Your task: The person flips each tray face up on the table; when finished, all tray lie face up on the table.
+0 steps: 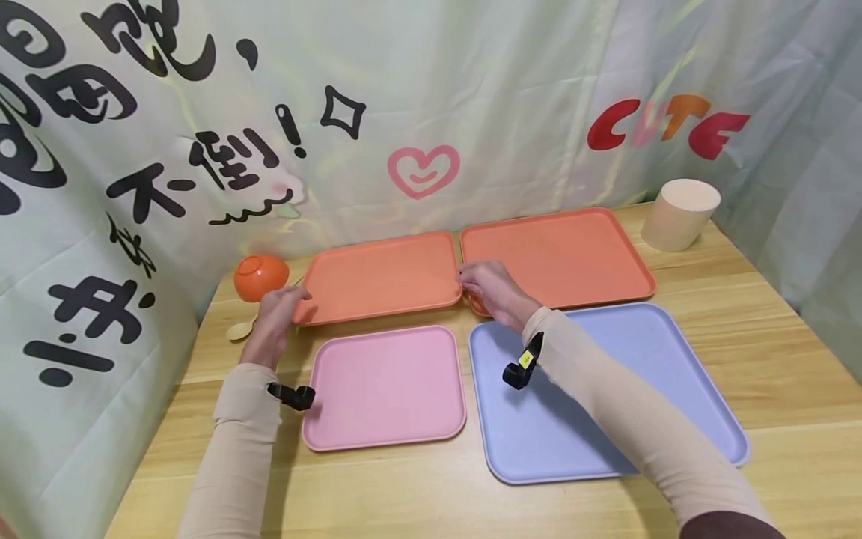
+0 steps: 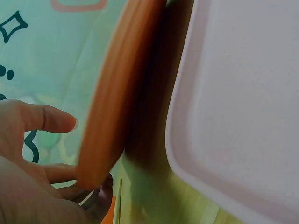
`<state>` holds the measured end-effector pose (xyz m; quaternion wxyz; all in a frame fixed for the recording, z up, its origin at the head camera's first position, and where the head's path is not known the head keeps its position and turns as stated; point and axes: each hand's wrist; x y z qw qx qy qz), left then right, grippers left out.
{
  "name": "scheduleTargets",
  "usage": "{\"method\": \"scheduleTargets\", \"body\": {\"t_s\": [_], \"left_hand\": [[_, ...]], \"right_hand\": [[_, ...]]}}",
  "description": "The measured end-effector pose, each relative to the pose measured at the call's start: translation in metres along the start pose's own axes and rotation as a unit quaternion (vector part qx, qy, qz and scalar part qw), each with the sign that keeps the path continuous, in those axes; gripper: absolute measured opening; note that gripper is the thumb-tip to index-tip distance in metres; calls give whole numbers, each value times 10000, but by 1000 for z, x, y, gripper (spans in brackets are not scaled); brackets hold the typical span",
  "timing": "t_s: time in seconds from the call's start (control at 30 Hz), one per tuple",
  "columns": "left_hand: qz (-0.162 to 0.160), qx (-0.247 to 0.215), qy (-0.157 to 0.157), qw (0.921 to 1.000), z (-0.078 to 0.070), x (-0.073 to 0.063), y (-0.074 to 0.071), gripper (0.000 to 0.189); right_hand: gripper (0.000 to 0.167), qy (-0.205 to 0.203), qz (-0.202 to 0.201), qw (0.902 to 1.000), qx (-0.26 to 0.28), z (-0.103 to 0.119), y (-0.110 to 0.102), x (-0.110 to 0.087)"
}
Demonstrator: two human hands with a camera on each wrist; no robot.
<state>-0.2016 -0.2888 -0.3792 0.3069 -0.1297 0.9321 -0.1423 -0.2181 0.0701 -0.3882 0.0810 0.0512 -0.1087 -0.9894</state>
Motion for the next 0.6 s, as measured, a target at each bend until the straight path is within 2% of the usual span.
{"method": "scheduleTargets", "body": {"t_s": [0.17,0.3,0.47,0.6], "left_hand": [[-36,140,95,9999,2,-1,2,44],[-63,158,34,9998,1,0,5,38],[139,217,80,9996,1,-3,6,68],[112,677,552,9961,1,-14,7,78]], "right_hand": [[57,44,146,9996,-249,0,1,0],[56,20,216,9991,-373,-1,1,1],[54,93,381,9954,-878,2,-3,-1],[56,40,600,9886,-1381,9,-11,-8]]}}
Point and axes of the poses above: each hand's wrist, its own x-axis towards the middle knuckle, its own y-axis out of the palm, z = x × y, and after that the axes turned 14 degrees about -y, right-handed
